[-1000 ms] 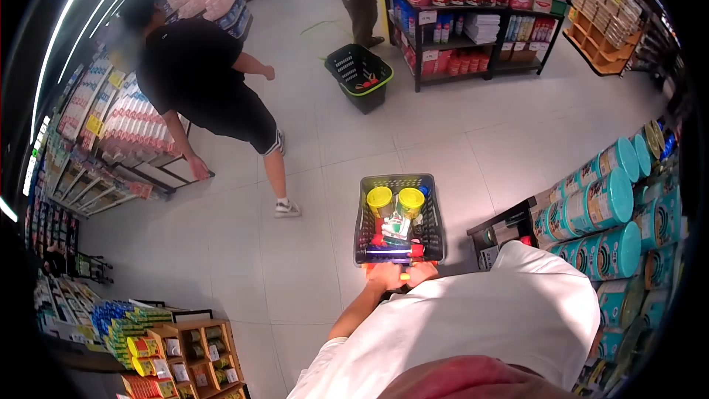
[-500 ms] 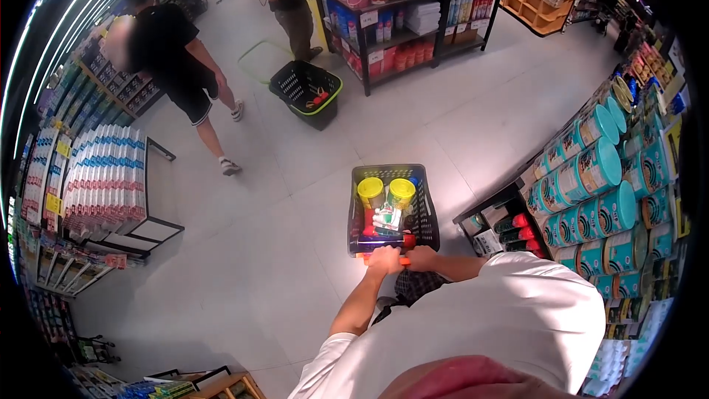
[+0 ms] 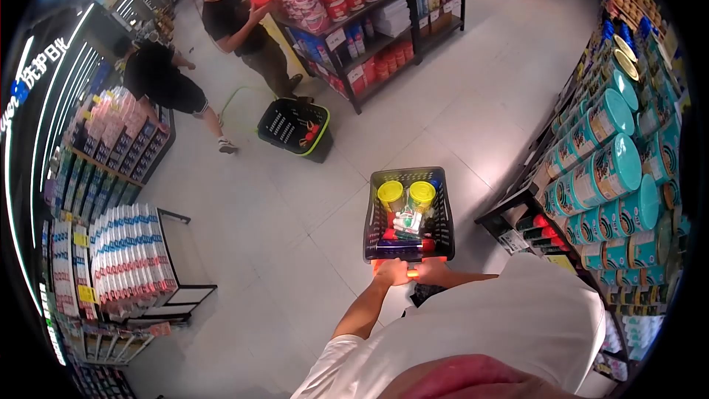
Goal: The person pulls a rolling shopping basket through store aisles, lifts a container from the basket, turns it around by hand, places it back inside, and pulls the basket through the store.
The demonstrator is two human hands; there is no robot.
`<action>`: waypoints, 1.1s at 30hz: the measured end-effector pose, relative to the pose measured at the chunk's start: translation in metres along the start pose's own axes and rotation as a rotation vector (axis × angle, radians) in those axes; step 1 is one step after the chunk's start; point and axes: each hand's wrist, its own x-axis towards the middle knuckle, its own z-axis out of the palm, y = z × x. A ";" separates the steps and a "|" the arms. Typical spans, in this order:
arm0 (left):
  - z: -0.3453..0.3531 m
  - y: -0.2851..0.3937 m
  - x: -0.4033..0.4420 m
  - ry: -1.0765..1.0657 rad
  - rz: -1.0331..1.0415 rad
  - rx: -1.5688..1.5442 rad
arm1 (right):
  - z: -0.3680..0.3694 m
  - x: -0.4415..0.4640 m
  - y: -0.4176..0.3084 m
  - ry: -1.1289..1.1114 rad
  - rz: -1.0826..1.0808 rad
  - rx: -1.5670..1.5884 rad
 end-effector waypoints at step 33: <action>-0.193 -0.094 0.183 0.086 0.617 0.088 | -0.103 0.160 0.063 0.209 0.569 -0.125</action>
